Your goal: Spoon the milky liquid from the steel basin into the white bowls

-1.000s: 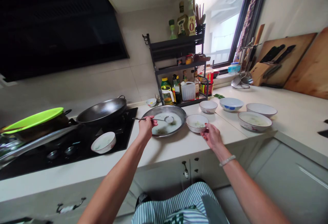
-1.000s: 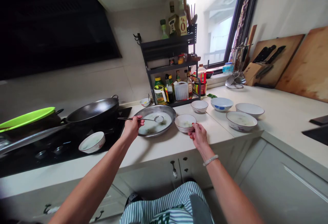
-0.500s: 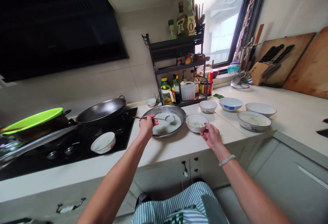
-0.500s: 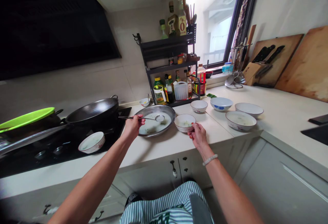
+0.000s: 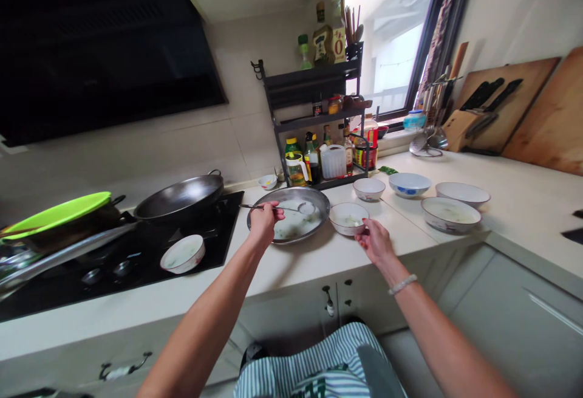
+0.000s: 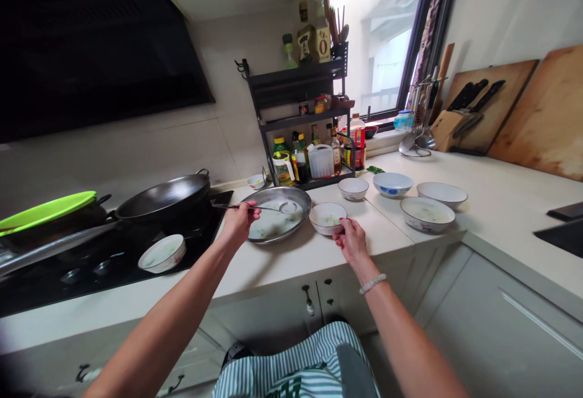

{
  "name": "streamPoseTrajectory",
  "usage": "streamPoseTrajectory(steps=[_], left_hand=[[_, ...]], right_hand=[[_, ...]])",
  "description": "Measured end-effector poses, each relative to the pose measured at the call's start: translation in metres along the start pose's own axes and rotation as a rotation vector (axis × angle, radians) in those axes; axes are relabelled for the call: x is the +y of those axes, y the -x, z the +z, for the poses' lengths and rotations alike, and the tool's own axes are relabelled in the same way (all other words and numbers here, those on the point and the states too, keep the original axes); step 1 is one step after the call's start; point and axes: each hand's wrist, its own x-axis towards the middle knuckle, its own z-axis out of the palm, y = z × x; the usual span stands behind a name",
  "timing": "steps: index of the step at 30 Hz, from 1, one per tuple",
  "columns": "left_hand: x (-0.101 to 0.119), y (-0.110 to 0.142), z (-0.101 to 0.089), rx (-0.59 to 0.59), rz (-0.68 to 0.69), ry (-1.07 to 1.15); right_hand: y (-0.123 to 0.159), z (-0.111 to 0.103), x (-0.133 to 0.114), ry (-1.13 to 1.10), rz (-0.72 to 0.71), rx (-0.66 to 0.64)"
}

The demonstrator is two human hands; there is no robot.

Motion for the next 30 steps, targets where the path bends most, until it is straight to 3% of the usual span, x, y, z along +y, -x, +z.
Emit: streamPoseTrajectory(steps=[11, 19, 25, 30], left_hand=[[0.015, 0.022, 0.037, -0.175, 0.040, 0.040], [-0.005, 0.039, 0.066, -0.290, 0.124, -0.067], [-0.029, 0.050, 0.062, -0.530, 0.417, -0.306], [-0.034, 0.057, 0.049, -0.744, 0.813, -0.524]], right_hand=[[0.000, -0.001, 0.001, 0.002, -0.003, -0.002], [-0.003, -0.003, 0.004, -0.004, -0.018, -0.017], [-0.001, -0.002, 0.002, -0.003, -0.003, -0.016], [-0.001, -0.002, 0.002, -0.007, 0.008, 0.002]])
